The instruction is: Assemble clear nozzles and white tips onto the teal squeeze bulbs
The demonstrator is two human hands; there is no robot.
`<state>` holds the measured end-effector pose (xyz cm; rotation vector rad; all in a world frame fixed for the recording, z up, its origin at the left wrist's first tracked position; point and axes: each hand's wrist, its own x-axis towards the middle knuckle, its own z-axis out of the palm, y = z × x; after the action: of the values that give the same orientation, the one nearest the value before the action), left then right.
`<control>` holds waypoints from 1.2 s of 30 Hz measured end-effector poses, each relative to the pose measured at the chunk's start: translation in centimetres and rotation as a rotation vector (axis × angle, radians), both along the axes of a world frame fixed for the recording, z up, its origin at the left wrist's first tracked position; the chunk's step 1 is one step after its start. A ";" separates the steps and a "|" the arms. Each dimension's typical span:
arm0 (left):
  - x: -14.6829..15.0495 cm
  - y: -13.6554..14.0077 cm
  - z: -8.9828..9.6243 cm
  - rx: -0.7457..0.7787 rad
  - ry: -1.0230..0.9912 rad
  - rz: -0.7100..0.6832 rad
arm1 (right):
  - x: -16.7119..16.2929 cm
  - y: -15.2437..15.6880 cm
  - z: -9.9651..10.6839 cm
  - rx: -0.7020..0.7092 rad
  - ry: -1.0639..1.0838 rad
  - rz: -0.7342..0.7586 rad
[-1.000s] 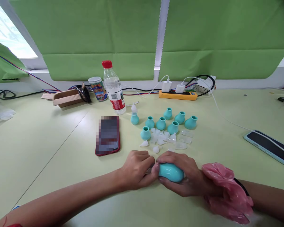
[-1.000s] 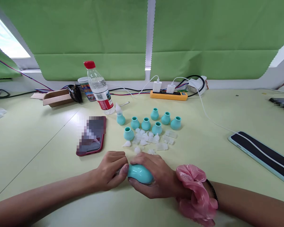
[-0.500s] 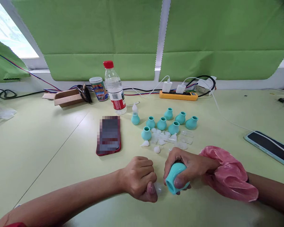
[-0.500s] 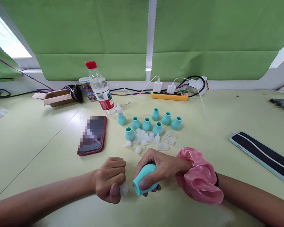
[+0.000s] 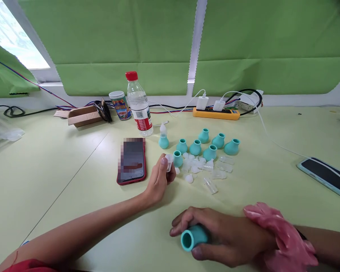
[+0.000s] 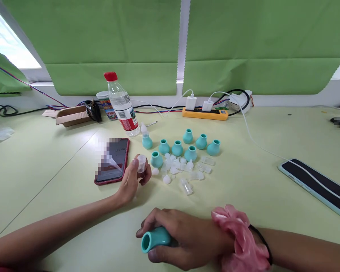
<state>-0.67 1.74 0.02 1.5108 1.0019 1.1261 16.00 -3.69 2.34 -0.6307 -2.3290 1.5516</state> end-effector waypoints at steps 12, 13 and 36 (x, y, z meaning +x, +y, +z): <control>-0.7 1.2 1.3 0.489 1.049 -0.083 | 0.9 -0.2 0.8 0.339 0.004 -0.355; -0.8 1.2 1.4 0.514 1.038 -0.073 | 1.0 0.1 1.2 0.381 -0.004 -0.356; 3.1 -0.3 0.4 0.887 1.033 -0.440 | 13.6 9.2 -0.2 1.084 -0.705 -0.811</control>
<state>2.46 1.47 0.39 3.0141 0.7049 0.3904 29.61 5.50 2.16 -1.6047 -2.3272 -0.3668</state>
